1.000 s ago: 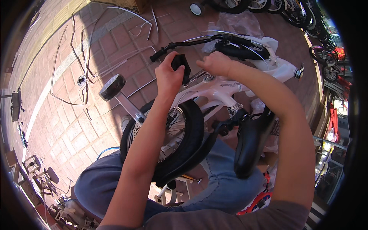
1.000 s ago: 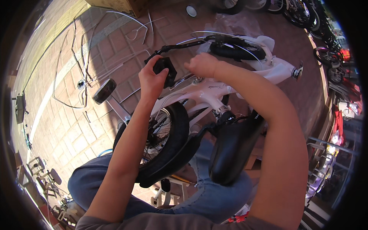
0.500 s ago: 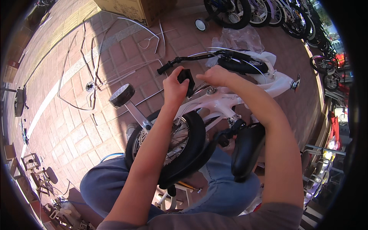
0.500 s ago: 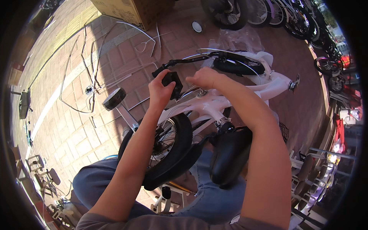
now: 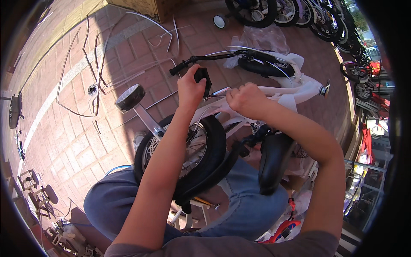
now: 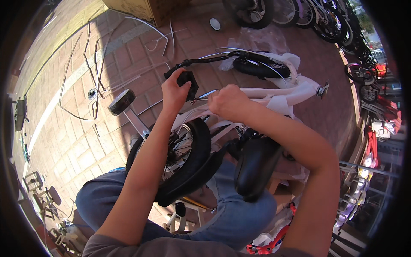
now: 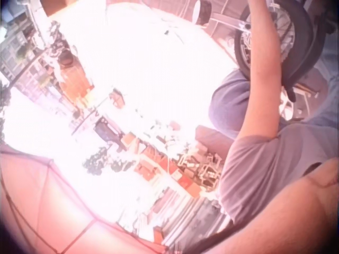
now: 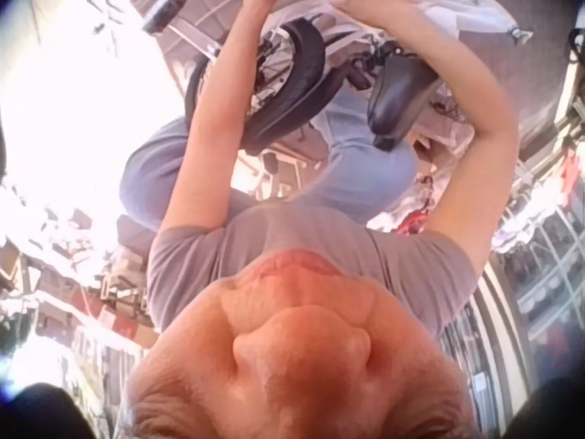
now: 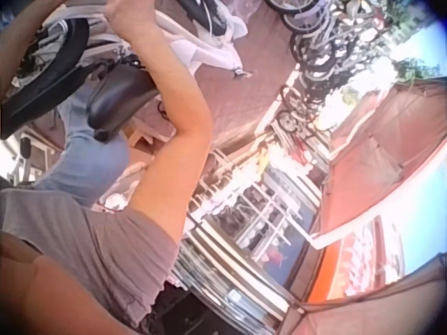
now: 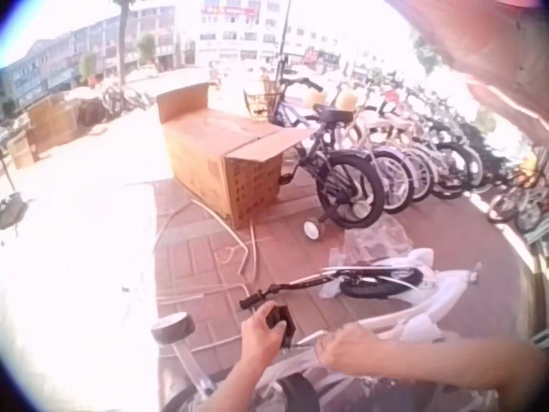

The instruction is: The person assembles a white bicycle by attaching the handlebars, seat, and pedals using wrenches and screwdrivers. They remove protective packaging, tighten bolts, and adjust components while sitting on the floor.

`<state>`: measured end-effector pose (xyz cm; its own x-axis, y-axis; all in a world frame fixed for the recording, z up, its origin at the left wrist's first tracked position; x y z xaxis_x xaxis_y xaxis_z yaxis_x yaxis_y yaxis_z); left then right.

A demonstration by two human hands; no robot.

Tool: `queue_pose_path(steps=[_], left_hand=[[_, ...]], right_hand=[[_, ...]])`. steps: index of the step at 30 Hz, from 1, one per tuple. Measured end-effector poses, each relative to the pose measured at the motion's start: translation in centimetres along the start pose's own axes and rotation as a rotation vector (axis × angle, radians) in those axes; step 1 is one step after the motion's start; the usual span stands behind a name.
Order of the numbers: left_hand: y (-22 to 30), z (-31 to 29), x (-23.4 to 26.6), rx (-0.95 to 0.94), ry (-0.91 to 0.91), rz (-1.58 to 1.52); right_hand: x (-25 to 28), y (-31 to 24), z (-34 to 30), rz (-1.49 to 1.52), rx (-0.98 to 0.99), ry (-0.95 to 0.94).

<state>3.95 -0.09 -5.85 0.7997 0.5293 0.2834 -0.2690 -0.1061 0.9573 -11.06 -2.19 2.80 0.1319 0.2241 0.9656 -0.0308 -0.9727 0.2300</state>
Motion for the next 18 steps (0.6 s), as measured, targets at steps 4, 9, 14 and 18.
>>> queue_pose_path(steps=[4, 9, 14, 18], left_hand=[[0.6, -0.2, -0.3, 0.014, -0.006, -0.002], [0.5, -0.2, -0.2, -0.010, 0.022, 0.034], [1.3, -0.4, -0.4, 0.008, 0.000, 0.005], [1.3, -0.4, -0.6, -0.001, -0.022, 0.019]], right_hand=[[-0.2, -2.3, 0.5, -0.038, 0.043, -0.102], [-1.3, -2.3, 1.6, -0.068, -0.344, -0.313], [-3.9, -0.6, 1.4, 0.098, -0.431, -0.553], [-4.3, -0.3, 0.9, 0.164, -0.432, -0.493]])
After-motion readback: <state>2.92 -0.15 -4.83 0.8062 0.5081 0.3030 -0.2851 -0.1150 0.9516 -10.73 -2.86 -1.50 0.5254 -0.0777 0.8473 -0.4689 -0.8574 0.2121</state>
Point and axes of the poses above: each hand's wrist, its own z-axis towards the middle knuckle, its own x-axis out of the back of the hand, y = z × x, the point moved 5 cm from there along z, towards the middle knuckle, and after that the axes turned 2 degrees about -y, right-handed, at the moved point
